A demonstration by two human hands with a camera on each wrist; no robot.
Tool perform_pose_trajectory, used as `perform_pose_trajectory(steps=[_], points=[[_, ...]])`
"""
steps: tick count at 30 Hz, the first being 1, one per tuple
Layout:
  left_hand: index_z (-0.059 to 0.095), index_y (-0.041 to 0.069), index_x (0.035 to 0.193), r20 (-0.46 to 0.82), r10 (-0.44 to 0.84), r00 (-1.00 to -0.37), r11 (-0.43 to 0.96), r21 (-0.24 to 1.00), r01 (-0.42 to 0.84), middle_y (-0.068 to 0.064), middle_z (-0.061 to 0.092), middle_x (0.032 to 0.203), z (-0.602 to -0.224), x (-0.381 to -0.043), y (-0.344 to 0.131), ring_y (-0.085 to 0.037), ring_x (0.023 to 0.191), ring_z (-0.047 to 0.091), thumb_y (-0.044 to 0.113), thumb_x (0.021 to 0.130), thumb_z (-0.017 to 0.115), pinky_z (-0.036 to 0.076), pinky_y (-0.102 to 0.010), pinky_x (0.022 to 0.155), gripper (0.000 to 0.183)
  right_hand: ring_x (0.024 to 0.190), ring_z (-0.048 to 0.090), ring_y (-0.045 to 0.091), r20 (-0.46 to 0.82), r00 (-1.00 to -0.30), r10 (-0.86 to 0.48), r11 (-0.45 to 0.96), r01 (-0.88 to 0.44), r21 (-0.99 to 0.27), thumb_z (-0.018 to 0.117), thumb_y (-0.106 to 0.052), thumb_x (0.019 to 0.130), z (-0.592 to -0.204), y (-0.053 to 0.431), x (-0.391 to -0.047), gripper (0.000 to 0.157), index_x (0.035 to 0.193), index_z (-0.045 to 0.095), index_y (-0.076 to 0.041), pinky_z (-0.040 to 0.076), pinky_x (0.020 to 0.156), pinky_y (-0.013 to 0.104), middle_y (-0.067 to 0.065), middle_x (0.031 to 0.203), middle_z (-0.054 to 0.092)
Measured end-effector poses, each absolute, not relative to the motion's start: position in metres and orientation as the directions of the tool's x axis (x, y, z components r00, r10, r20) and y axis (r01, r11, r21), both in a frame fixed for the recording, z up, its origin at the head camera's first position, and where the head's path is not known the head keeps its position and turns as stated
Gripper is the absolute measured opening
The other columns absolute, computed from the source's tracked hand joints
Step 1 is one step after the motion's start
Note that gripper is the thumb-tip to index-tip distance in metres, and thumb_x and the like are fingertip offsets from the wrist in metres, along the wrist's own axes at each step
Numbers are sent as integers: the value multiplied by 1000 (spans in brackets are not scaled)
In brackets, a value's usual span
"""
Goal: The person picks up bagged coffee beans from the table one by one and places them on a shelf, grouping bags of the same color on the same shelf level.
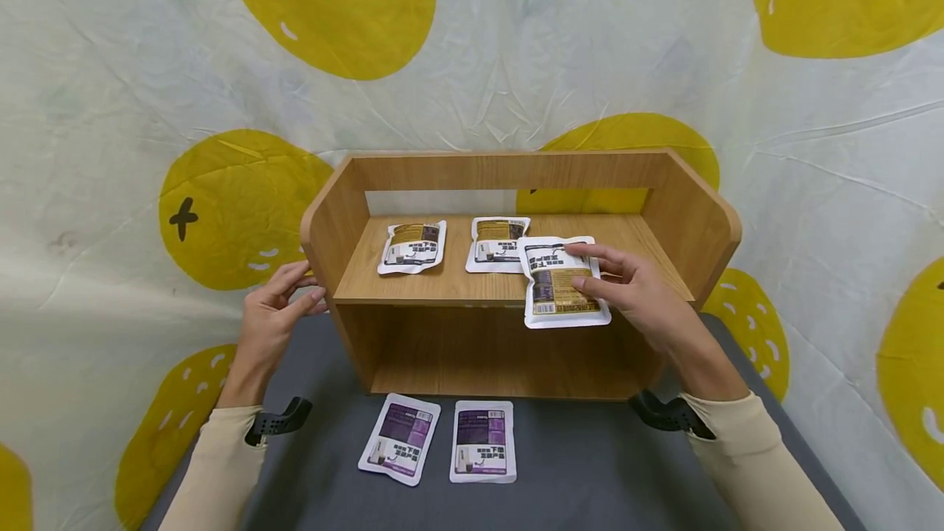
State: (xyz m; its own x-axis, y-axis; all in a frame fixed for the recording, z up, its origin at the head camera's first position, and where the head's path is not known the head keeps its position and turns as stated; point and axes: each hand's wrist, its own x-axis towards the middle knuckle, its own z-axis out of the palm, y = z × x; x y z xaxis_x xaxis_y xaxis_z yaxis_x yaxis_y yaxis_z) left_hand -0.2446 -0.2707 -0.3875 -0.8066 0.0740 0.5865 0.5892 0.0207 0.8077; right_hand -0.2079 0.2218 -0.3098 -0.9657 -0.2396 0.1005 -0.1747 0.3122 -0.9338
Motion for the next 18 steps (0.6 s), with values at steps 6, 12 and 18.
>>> perform_pose_trajectory(steps=[6,12,18], points=[[57,-6,140,582,70,-810,18,811,585,-11,59,129,-388,-244,-271,-19,109,64,-12,94,63,63,-33,76,47,117,53,24,132,-977,-167,362,-185,-914,72,-33,96,-306,230,-218,55,146,57,-15,51,84,18,12,145,51],[57,-6,140,579,72,-812,23,813,582,-12,59,128,-388,-244,-271,-22,109,64,-12,93,64,63,-35,76,48,120,48,25,126,-985,-116,398,-162,-903,72,-37,96,-304,238,-227,56,147,56,-18,48,82,19,10,146,49],[56,-6,141,581,74,-810,18,812,584,-11,59,128,-387,-244,-271,-20,108,65,-13,93,64,63,-36,77,49,136,37,31,98,-992,-78,416,-121,-901,71,-38,96,-303,244,-237,58,149,54,-21,42,93,29,9,161,34]])
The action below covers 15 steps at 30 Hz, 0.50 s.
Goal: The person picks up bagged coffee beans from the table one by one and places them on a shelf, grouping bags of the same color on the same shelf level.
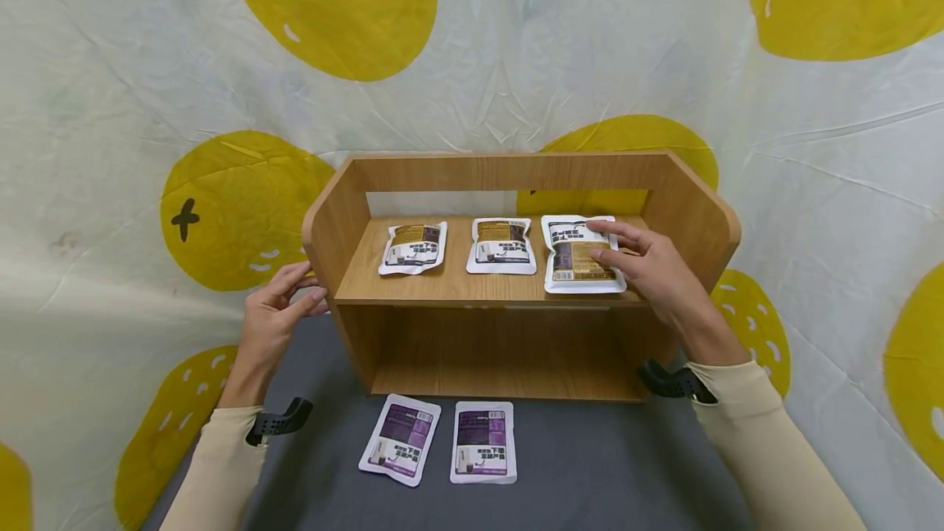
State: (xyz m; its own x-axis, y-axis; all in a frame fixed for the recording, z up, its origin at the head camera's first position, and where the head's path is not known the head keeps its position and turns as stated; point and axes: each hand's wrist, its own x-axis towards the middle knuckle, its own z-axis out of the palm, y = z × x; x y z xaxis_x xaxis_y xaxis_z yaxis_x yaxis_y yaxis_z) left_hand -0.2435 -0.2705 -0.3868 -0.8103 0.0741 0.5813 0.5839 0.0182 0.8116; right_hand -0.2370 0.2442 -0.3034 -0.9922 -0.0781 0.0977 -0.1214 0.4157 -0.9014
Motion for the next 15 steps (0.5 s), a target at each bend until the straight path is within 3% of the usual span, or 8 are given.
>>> perform_pose_trajectory(steps=[4,7,10,15], points=[[56,-6,141,582,73,-810,22,811,584,-11,59,128,-386,-244,-271,-18,108,65,-12,93,63,63,-35,77,49,146,29,35,78,-996,-47,413,-90,-906,71,-36,96,-302,245,-244,57,148,55,-21,40,106,44,8,165,29],[56,-6,141,580,70,-812,25,812,582,-11,59,128,-386,-243,-271,-20,108,64,-12,93,64,63,-35,77,49,149,27,35,68,-998,-18,421,-69,-905,72,-36,95,-300,245,-249,57,147,56,-20,31,118,54,10,164,32],[57,-5,141,578,69,-813,35,813,581,-11,59,128,-386,-243,-271,-22,108,64,-12,93,64,63,-35,77,49,144,33,32,57,-998,5,434,-49,-899,73,-38,94,-299,244,-253,58,147,57,-20,32,116,49,12,161,37],[56,-5,141,579,73,-812,35,812,582,-11,59,128,-385,-243,-271,-22,108,64,-12,93,64,62,-38,77,49,130,41,28,48,-999,10,447,-38,-894,74,-36,94,-299,247,-258,61,148,55,-18,38,97,30,16,152,46]])
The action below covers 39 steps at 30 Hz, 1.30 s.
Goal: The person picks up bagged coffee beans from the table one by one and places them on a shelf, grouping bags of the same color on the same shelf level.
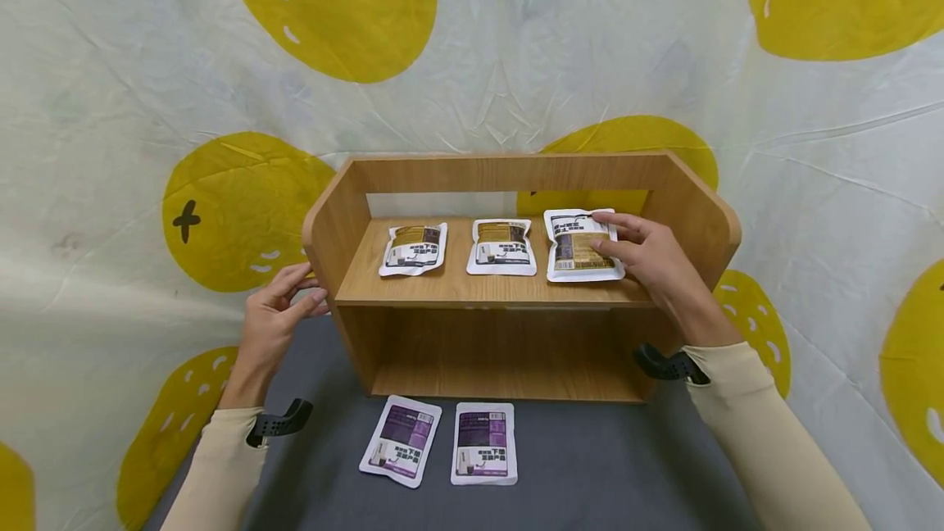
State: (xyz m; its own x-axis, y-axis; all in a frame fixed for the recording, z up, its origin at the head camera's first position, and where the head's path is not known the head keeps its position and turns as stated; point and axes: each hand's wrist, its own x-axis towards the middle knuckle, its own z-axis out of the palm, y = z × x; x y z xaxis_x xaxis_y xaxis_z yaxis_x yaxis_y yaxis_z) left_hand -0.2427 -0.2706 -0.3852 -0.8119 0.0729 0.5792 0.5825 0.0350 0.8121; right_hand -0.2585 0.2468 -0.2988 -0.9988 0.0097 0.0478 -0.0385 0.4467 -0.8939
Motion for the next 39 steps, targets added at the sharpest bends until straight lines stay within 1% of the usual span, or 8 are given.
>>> perform_pose_trajectory(steps=[4,10,15,21,24,30,34,39], points=[[56,-7,141,584,76,-808,24,809,587,-10,59,128,-386,-242,-271,-20,108,64,-14,93,63,62,-38,77,49,129,43,29,50,-999,3,464,-43,-885,75,-33,93,-298,248,-262,62,149,54,-16,37,95,26,20,150,47],[55,-6,141,584,77,-808,24,810,587,-10,59,128,-386,-242,-271,-21,108,64,-13,93,63,62,-39,77,49,125,43,24,29,-999,17,443,-19,-896,73,-31,95,-297,248,-269,61,150,52,-16,42,90,20,16,154,45],[56,-6,141,577,73,-813,24,814,580,-11,59,128,-386,-243,-271,-22,109,63,-12,93,64,62,-40,77,49,128,42,24,17,-1000,19,444,-7,-896,73,-30,96,-299,248,-273,62,151,51,-13,40,92,19,15,156,43],[56,-6,141,578,71,-813,32,814,581,-11,59,128,-387,-243,-271,-22,109,64,-12,93,64,62,-39,77,49,128,43,23,15,-1000,24,447,-3,-895,72,-28,97,-300,248,-276,60,151,51,-11,42,90,15,14,155,44],[56,-5,141,576,71,-814,35,814,579,-10,59,128,-387,-243,-271,-20,108,64,-11,93,64,62,-39,77,49,131,41,24,0,-1000,25,443,11,-897,71,-28,97,-301,247,-277,61,151,50,-11,41,97,20,13,156,44],[56,-4,141,570,67,-819,45,818,574,-10,59,128,-386,-243,-271,-20,108,64,-11,93,65,62,-39,77,50,139,36,28,-19,-1000,24,463,28,-886,69,-28,98,-300,247,-279,61,152,48,-7,36,117,42,16,158,41],[56,-4,141,568,63,-821,39,820,571,-10,59,128,-386,-243,-270,-21,108,64,-11,93,65,62,-38,77,50,134,41,32,-10,-1000,23,516,21,-857,69,-29,98,-299,248,-277,61,151,49,-6,39,112,42,20,153,45],[57,-5,141,569,64,-820,37,819,572,-10,59,129,-385,-243,-270,-17,108,64,-11,93,65,62,-37,77,49,128,46,34,2,-1000,-6,581,-5,-814,70,-30,98,-296,249,-273,63,151,48,-4,41,103,38,25,146,50]])
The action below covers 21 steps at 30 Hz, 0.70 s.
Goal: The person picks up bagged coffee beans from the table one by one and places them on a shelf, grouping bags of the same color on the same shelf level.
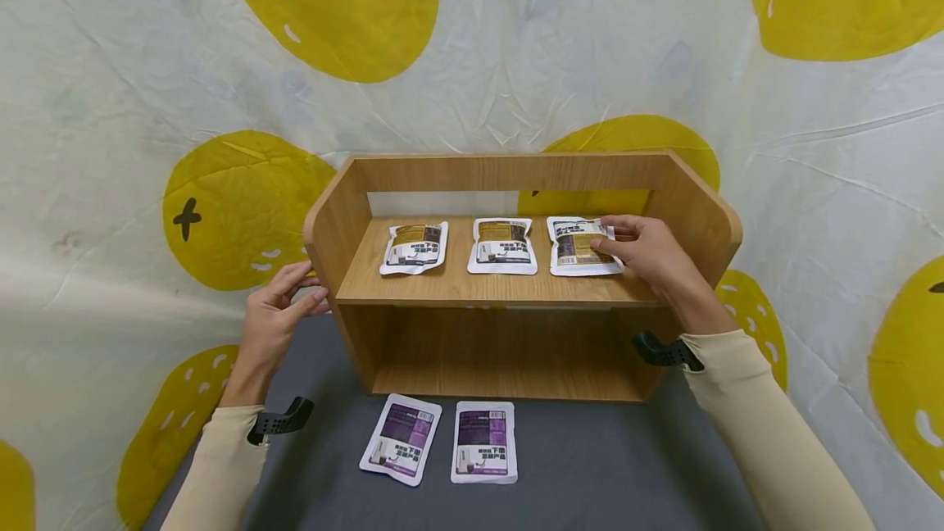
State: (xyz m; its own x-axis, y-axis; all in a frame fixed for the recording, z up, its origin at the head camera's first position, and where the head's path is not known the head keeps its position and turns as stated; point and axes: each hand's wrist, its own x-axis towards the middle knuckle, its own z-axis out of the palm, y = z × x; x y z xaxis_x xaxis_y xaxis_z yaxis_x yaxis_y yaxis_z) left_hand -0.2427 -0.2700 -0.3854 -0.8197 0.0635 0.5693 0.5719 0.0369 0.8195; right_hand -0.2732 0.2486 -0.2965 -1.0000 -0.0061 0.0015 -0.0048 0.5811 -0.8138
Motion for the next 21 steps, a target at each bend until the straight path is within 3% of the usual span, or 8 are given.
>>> perform_pose_trajectory(steps=[9,17,21], points=[[58,-3,140,564,59,-824,54,822,567,-11,58,129,-385,-243,-270,-23,108,63,-10,93,65,62,-37,77,48,130,48,38,-10,-999,-42,617,-18,-787,73,-29,96,-298,250,-273,65,150,48,-2,42,99,37,27,149,47],[57,-5,140,569,66,-819,45,819,572,-12,58,128,-386,-243,-270,-23,108,63,-10,93,65,63,-36,77,48,139,43,43,-20,-999,-34,626,-6,-780,72,-37,96,-293,252,-266,74,154,41,-3,41,111,53,28,152,45],[57,-4,140,572,65,-817,43,817,575,-12,58,128,-386,-243,-270,-23,108,64,-11,93,65,62,-36,77,48,141,43,42,29,-999,-31,619,-42,-784,74,-37,94,-292,251,-260,75,153,43,-3,42,113,54,26,151,47]])
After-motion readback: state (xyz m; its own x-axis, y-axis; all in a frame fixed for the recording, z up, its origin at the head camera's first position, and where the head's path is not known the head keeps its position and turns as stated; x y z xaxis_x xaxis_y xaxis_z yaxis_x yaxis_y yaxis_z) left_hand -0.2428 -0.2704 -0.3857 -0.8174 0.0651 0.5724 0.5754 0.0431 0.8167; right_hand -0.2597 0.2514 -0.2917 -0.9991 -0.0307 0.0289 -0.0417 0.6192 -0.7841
